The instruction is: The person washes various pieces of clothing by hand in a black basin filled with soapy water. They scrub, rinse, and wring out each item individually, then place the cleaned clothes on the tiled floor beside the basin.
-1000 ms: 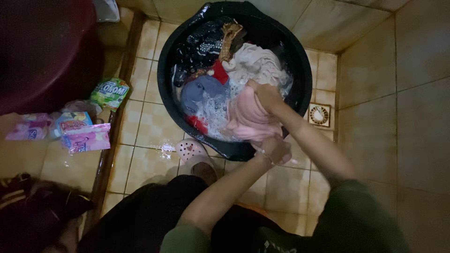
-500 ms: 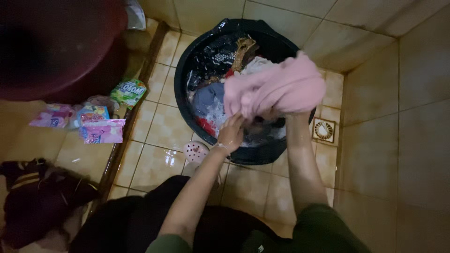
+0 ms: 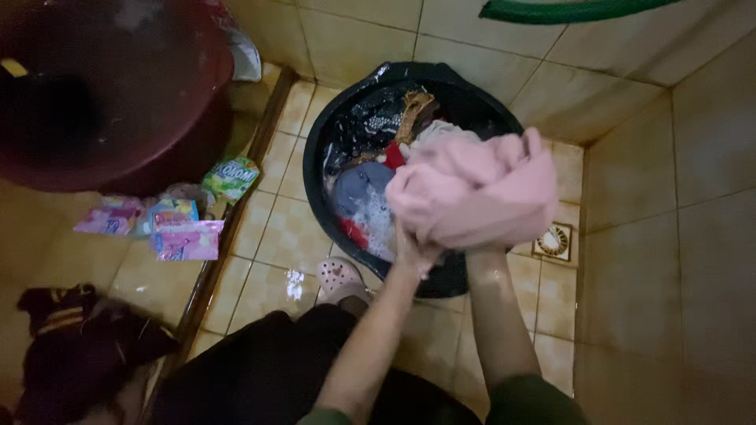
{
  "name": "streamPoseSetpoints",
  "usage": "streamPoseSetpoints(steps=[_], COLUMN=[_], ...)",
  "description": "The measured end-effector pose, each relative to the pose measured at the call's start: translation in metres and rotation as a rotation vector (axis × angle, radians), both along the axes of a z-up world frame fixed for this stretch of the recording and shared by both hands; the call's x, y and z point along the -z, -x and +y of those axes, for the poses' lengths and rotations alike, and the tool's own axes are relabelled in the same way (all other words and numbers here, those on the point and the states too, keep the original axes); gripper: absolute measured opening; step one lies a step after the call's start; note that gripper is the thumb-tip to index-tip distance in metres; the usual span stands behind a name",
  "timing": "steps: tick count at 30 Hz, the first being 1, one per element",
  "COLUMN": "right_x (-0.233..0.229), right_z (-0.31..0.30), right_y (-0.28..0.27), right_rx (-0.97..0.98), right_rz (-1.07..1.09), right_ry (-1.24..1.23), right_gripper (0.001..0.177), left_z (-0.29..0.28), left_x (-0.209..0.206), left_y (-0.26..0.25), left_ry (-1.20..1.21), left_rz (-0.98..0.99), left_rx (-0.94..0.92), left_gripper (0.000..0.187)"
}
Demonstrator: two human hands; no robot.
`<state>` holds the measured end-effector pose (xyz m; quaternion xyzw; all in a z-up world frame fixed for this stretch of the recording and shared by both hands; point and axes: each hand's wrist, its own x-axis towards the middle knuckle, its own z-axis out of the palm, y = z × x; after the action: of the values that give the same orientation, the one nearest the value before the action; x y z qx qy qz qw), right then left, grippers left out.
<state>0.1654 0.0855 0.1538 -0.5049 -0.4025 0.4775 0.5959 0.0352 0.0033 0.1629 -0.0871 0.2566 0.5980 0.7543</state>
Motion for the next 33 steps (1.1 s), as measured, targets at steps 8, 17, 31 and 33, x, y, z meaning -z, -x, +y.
streamPoseSetpoints(steps=[8, 17, 31, 33], right_x=[0.02, 0.016, -0.022, -0.024], right_z=[-0.048, -0.032, 0.038, 0.045], right_y=[0.019, 0.03, -0.003, 0.001], right_rx=[-0.257, -0.536, -0.947, -0.957], right_rz=[-0.353, -0.61, -0.898, -0.941], right_ry=[-0.078, -0.229, -0.406, -0.437], right_gripper=[0.063, 0.057, 0.048, 0.047], left_z=[0.069, 0.077, 0.005, -0.001], left_x=[0.065, 0.076, -0.138, -0.144], left_y=[0.032, 0.092, 0.051, 0.04], left_ry=[-0.169, -0.242, -1.372, -1.438], left_rz=[0.041, 0.444, 2.011, 2.076], left_rx=[-0.066, 0.113, 0.675, 0.724], left_gripper=[0.089, 0.082, 0.073, 0.072])
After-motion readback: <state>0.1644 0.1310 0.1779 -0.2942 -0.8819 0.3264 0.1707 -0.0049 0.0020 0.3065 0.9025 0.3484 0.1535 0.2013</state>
